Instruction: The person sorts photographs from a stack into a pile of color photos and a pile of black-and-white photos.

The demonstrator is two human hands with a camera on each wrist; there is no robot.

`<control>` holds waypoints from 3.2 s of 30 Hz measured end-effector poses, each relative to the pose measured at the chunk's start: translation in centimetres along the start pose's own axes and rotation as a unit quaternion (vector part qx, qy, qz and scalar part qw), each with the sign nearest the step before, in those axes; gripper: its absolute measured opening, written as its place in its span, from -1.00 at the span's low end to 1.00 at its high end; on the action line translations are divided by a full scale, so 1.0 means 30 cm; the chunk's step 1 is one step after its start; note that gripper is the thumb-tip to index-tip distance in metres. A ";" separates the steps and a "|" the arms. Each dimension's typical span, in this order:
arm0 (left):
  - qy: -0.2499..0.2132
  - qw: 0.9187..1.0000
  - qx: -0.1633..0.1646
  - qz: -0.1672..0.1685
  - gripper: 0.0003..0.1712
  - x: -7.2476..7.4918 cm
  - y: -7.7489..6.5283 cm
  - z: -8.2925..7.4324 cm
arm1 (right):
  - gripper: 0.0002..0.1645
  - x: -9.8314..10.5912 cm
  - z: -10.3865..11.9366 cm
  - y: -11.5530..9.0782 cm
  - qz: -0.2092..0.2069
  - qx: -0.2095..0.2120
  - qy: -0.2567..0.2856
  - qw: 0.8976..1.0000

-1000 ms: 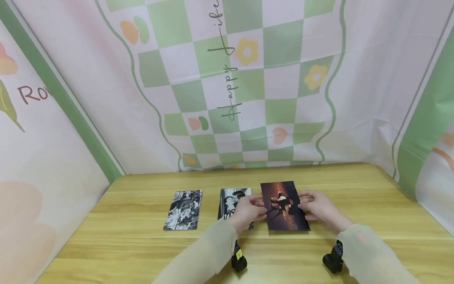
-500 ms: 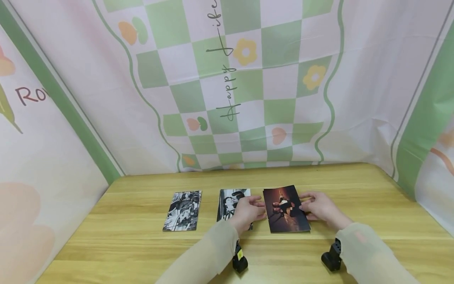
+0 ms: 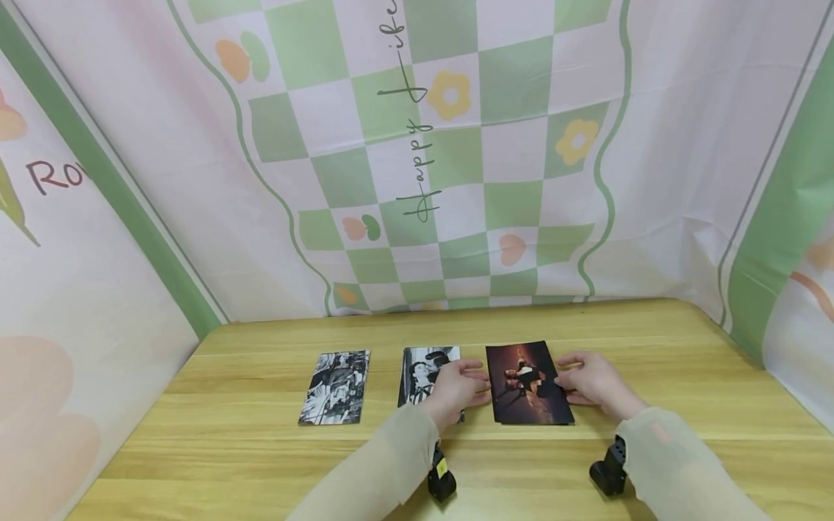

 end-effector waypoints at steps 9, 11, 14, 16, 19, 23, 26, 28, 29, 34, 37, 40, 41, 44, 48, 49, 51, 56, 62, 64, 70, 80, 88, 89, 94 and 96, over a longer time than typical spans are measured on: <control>-0.001 1.000 0.016 0.007 -0.64 -0.007 -0.005 0.001 | -0.38 0.000 0.002 -0.008 -0.005 -0.003 0.009 1.000; 0.002 1.000 0.018 0.007 -0.63 -0.006 -0.007 0.000 | -0.38 -0.002 0.006 -0.011 -0.009 -0.007 0.006 1.000; 0.010 1.000 0.022 0.009 -0.61 -0.002 -0.009 -0.003 | -0.37 -0.004 0.011 -0.014 -0.011 -0.007 0.004 1.000; 0.013 1.000 0.026 0.012 -0.60 0.001 -0.008 -0.006 | -0.35 -0.003 0.013 -0.016 -0.011 -0.004 0.009 1.000; 0.017 0.999 0.027 0.018 -0.59 0.005 -0.006 -0.012 | -0.34 0.001 0.014 -0.023 -0.011 0.002 0.019 1.000; 0.015 0.999 0.025 0.027 -0.59 0.011 -0.006 -0.022 | -0.33 0.010 0.021 -0.038 -0.008 0.010 0.026 1.000; 0.016 0.999 0.021 0.036 -0.59 0.020 -0.012 -0.032 | -0.33 0.014 0.038 -0.049 -0.014 0.013 0.018 1.000; 0.018 0.999 0.013 0.045 -0.58 0.030 -0.016 -0.039 | -0.32 0.013 0.056 -0.055 -0.015 0.018 0.016 1.000; 0.021 0.999 0.010 0.049 -0.58 0.036 -0.019 -0.042 | -0.32 0.010 0.066 -0.059 -0.013 0.021 0.016 1.000; 0.032 0.997 0.001 0.070 -0.58 0.070 -0.040 -0.063 | -0.29 -0.021 0.114 -0.074 0.009 0.032 0.059 0.998; 0.040 0.996 -0.005 0.083 -0.58 0.092 -0.055 -0.082 | -0.28 -0.041 0.136 -0.078 0.021 0.039 0.080 0.996; 0.047 0.994 -0.010 0.096 -0.59 0.115 -0.070 -0.096 | -0.28 -0.061 0.153 -0.079 0.030 0.041 0.089 0.995; 0.050 0.994 -0.011 0.097 -0.59 0.122 -0.073 -0.097 | -0.29 -0.069 0.158 -0.079 0.033 0.041 0.091 0.994; 0.061 0.993 -0.015 0.099 -0.61 0.146 -0.081 -0.094 | -0.32 -0.096 0.166 -0.076 0.039 0.039 0.104 0.993; 0.084 0.992 -0.019 0.094 -0.66 0.185 -0.077 -0.072 | -0.34 -0.135 0.172 -0.076 0.042 0.037 0.127 0.990; 0.089 0.991 -0.019 0.094 -0.67 0.196 -0.076 -0.068 | -0.34 -0.143 0.175 -0.076 0.043 0.037 0.134 0.989; 0.096 0.990 -0.019 0.099 -0.67 0.220 -0.075 -0.064 | -0.33 -0.159 0.181 -0.078 0.047 0.036 0.145 0.988; 0.093 0.989 -0.021 0.113 -0.61 0.279 -0.087 -0.079 | -0.37 -0.196 0.198 -0.075 0.051 0.031 0.158 0.986; 0.095 0.989 -0.029 0.110 -0.56 0.355 -0.108 -0.107 | -0.40 -0.249 0.231 -0.060 0.056 0.037 0.166 0.984; 0.094 0.989 -0.029 0.110 -0.54 0.383 -0.111 -0.112 | -0.40 -0.268 0.247 -0.058 0.057 0.041 0.172 0.983; 0.103 0.989 -0.033 0.104 -0.50 0.482 -0.114 -0.118 | -0.39 -0.333 0.296 -0.050 0.060 0.050 0.182 0.980; 0.094 0.993 -0.032 0.057 -0.51 0.659 -0.124 -0.151 | -0.40 -0.432 0.392 -0.026 0.085 0.058 0.233 0.967; 0.082 0.995 -0.049 -0.009 -0.55 0.775 -0.132 -0.163 | -0.46 -0.496 0.460 -0.007 0.085 0.057 0.239 0.966; 0.079 0.995 -0.051 -0.016 -0.55 0.788 -0.132 -0.161 | -0.46 -0.505 0.465 -0.004 0.083 0.057 0.244 0.965; 0.071 0.995 -0.056 -0.047 -0.55 0.848 -0.131 -0.150 | -0.47 -0.550 0.490 0.010 0.090 0.065 0.254 0.961; 0.076 0.994 -0.058 -0.052 -0.55 0.866 -0.131 -0.147 | -0.47 -0.566 0.499 0.016 0.091 0.060 0.258 0.960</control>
Point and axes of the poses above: each hand's wrist, its own y-axis towards the middle knuckle, its own x-axis out of the back of the hand, z = x × y, the point moved 2 cm from there along y, towards the middle knuckle, and after that the axes turned 4 degrees about -y, right-handed, at the moved point
